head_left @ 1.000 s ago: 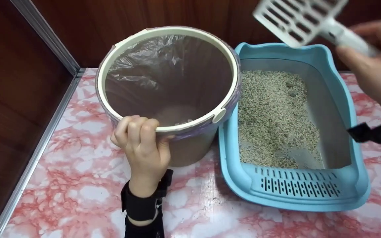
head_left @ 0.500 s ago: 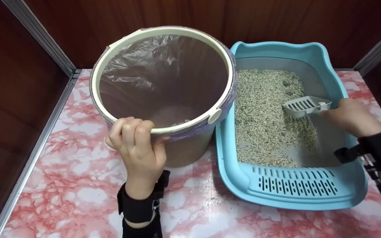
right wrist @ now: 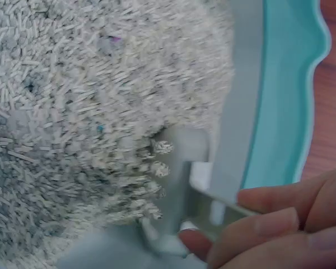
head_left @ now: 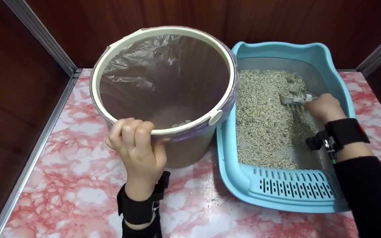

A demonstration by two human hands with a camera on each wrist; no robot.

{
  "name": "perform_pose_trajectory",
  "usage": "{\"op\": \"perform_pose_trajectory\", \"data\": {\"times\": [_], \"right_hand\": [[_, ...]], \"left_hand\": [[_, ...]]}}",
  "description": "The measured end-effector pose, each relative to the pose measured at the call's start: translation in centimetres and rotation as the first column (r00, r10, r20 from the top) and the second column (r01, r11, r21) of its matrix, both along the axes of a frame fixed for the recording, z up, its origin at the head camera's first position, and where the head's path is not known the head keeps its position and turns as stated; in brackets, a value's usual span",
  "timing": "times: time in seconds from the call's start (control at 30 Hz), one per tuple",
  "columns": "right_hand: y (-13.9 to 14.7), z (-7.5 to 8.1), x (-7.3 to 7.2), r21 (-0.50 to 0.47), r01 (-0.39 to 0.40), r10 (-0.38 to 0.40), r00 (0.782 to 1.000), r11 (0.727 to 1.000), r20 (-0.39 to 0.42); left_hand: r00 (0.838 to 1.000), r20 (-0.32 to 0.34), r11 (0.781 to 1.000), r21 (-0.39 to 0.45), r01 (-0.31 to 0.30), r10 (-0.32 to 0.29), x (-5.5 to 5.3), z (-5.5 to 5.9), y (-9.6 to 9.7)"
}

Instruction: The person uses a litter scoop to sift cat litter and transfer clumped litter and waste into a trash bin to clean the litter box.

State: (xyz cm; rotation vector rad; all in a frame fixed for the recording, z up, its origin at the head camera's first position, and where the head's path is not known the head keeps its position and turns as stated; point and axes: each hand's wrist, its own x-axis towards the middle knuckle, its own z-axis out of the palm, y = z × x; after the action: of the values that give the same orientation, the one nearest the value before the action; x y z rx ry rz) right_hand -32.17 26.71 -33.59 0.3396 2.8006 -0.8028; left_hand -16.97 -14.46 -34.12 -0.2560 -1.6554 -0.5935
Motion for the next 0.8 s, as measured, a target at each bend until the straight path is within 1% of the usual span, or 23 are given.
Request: {"op": "perform_pose_trajectory", "data": {"times": [0.13,0.23,0.3,0.43,0.53,0.6,0.67,0.8], "right_hand": [[0.1,-1.4,-0.2,-0.019,0.002,-0.003,0.998,1.0,-0.064],[0.0,-2.6,-0.2,-0.012,0.0,-0.002,0.993,1.0,-0.12],[-0.2,-3.4,-0.1,-0.026,0.014,-0.018,0.99,1.0,-0.141],[-1.0,-4.5,-0.2,-0.022,0.035,-0.038,0.985,0.999,-0.168],[-1.3,-5.0,-0.1,-0.004,0.033,-0.033,0.984,0.999,-0.178],[-1.3,-5.2,-0.1,-0.009,0.036,-0.037,0.982,0.999,-0.187],[-1.4,-5.2,-0.1,-0.028,0.046,-0.05,0.979,0.999,-0.2],[-1.6,-5.2,-0.1,-0.097,0.078,-0.096,0.976,0.992,-0.195]], "left_hand": [[1.0,-0.002,1.0,0.004,0.001,-0.001,0.0,-0.1,0.1],[1.0,0.002,1.0,0.009,0.006,-0.006,0.0,-0.1,0.1],[1.0,0.006,1.0,0.012,0.008,-0.008,0.0,-0.1,0.1],[1.0,0.006,1.0,0.014,0.009,-0.009,-0.1,-0.1,0.0],[1.0,0.004,1.0,0.011,0.009,-0.009,-0.1,-0.1,0.0],[1.0,0.002,1.0,0.011,0.01,-0.01,-0.1,-0.1,0.0],[1.0,0.003,1.0,0.014,0.011,-0.011,-0.1,0.0,0.0],[1.0,0.002,1.0,0.015,0.01,-0.01,-0.1,-0.1,0.0]]}}
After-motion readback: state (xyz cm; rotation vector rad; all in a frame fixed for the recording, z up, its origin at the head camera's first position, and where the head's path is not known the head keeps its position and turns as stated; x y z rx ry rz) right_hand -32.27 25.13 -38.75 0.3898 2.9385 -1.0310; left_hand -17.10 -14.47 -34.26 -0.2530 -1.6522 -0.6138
